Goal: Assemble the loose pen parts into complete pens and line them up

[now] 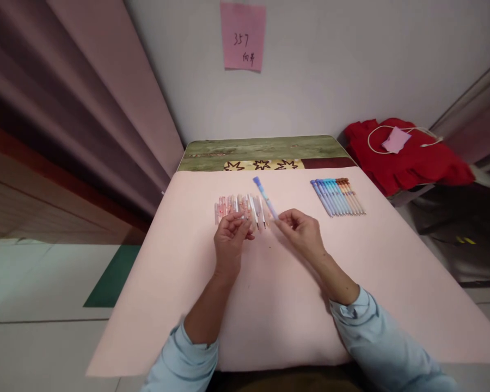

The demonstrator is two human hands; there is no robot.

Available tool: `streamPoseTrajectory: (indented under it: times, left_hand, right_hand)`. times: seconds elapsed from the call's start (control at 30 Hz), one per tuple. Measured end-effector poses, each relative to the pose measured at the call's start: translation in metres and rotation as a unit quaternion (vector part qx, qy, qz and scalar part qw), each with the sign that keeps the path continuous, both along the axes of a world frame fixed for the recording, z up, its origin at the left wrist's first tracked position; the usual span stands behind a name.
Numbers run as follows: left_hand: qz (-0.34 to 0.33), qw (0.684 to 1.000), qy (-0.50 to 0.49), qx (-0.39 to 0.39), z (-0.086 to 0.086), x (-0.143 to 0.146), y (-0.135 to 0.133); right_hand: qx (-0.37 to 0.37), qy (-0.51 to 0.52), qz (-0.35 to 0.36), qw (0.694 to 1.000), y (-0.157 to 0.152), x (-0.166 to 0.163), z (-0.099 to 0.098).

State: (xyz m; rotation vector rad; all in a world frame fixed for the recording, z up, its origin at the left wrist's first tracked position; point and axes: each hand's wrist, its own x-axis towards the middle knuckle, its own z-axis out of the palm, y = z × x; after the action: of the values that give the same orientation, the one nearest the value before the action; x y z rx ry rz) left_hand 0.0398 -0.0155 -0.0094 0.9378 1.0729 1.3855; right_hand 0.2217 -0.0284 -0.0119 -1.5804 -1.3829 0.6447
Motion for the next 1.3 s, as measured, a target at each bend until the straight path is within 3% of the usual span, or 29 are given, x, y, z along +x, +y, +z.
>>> streamPoseTrajectory:
  times: [0.17, 0.3, 0.57, 1.3]
  left_hand:
    - [0.001, 1.0, 0.01, -0.027, 0.0, 0.0, 0.0]
    - [-0.007, 0.999, 0.017, -0.035, 0.0, 0.0, 0.001]
    - [-0.002, 0.999, 0.023, -0.04, 0.0, -0.001, 0.002]
    - [-0.022, 0.997, 0.04, -0.058, 0.001, -0.001, 0.001]
  right_hand:
    - [-0.038, -0.117, -0.176, 0.977, 0.015, 0.046, 0.002]
    - [-0.114, -0.198, -0.248, 0.942, 0.018, 0.074, 0.006]
    - [-0.211, -0.236, -0.243, 0.917, 0.018, 0.089, 0.006]
    - [-0.221, -0.297, -0.261, 0.892, 0.021, 0.088, 0.0]
